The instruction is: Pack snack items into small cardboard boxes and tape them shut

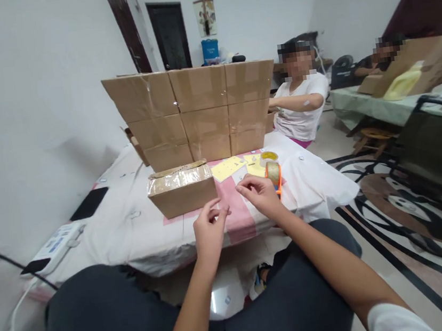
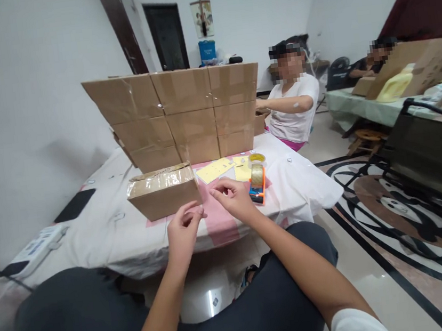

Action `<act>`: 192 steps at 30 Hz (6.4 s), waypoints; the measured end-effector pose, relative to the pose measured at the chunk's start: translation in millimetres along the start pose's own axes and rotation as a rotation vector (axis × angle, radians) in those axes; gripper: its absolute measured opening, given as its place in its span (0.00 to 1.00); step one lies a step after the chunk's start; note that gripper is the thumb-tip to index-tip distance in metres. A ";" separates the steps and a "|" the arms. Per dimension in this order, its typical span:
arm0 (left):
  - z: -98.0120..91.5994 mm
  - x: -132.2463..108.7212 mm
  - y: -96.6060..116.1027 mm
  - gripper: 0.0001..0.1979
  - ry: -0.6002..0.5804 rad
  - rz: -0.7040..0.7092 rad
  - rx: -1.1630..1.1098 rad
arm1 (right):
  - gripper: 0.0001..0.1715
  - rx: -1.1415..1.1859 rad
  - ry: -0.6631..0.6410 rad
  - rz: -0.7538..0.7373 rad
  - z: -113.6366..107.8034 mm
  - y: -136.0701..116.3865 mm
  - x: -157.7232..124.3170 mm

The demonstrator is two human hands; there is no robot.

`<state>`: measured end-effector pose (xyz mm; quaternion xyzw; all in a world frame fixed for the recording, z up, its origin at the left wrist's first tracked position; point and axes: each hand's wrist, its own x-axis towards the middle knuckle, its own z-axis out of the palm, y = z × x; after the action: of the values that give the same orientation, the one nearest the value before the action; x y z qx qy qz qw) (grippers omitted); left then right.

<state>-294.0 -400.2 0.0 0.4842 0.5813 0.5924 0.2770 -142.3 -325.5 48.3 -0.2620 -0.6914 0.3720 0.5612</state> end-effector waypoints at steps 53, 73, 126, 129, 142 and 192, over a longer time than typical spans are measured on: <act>-140.7 139.1 -30.2 0.24 -0.243 0.853 1.139 | 0.24 -0.094 -0.484 0.183 109.4 67.4 136.9; -121.7 117.4 -28.7 0.17 -0.387 0.768 0.933 | 0.10 -0.249 -0.361 0.261 113.0 74.0 143.6; -77.4 106.1 -31.5 0.18 -0.118 0.678 0.943 | 0.05 -0.384 -0.383 0.279 103.7 97.7 153.2; -78.8 107.9 -32.2 0.18 -0.127 0.681 0.903 | 0.05 -0.390 -0.377 0.271 103.8 97.7 151.6; -77.4 117.1 -13.9 0.17 -0.161 0.615 0.980 | 0.06 -0.336 -0.367 0.289 108.0 103.1 153.1; -75.3 121.3 -67.0 0.44 0.143 0.906 0.817 | 0.62 -0.277 -0.229 0.010 25.0 66.2 30.1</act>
<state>-423.1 -312.3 -22.7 0.7092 0.5149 0.4114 -0.2503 -177.2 -268.7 10.0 -0.2962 -0.7941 0.3033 0.4355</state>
